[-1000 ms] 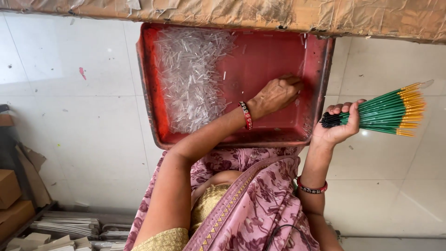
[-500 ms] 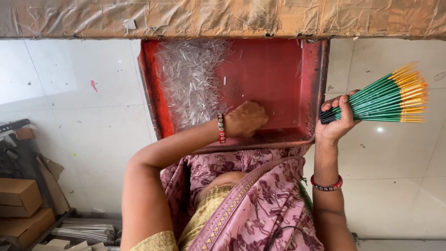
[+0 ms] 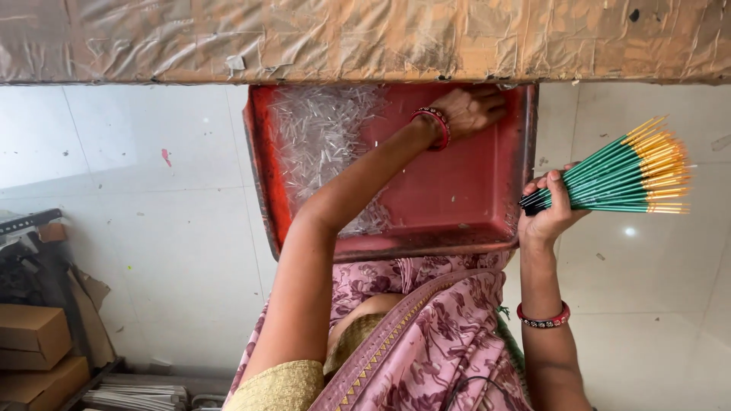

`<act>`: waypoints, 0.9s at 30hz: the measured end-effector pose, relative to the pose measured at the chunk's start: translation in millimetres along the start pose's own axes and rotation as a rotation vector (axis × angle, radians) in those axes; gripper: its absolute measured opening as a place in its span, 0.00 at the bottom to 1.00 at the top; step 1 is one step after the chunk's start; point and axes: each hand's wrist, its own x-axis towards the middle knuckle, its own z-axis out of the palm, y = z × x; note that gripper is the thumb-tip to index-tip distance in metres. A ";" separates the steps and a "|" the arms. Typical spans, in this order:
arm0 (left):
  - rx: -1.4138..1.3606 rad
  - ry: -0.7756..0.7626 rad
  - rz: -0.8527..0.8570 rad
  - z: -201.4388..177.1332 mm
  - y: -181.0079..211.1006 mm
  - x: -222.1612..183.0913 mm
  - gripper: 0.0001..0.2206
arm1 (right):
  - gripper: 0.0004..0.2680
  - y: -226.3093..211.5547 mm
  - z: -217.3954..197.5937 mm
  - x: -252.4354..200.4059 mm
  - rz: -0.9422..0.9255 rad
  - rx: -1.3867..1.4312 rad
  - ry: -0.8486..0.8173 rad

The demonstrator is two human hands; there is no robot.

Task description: The recorder is organizing, bundling, and packing paintbrushes into a box.

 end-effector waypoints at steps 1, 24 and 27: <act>-0.077 -0.387 -0.126 -12.6 -8.8 7.1 0.24 | 0.11 1.0 -0.3 -0.5 -0.018 -0.016 -0.018; 0.010 0.034 -0.706 -279.0 38.7 -113.2 0.04 | 0.10 16.2 19.0 -36.3 -0.250 -0.382 -0.239; -0.312 0.085 -0.371 -385.4 110.3 -69.1 0.17 | 0.10 19.8 35.2 -55.8 -0.112 -0.198 -0.173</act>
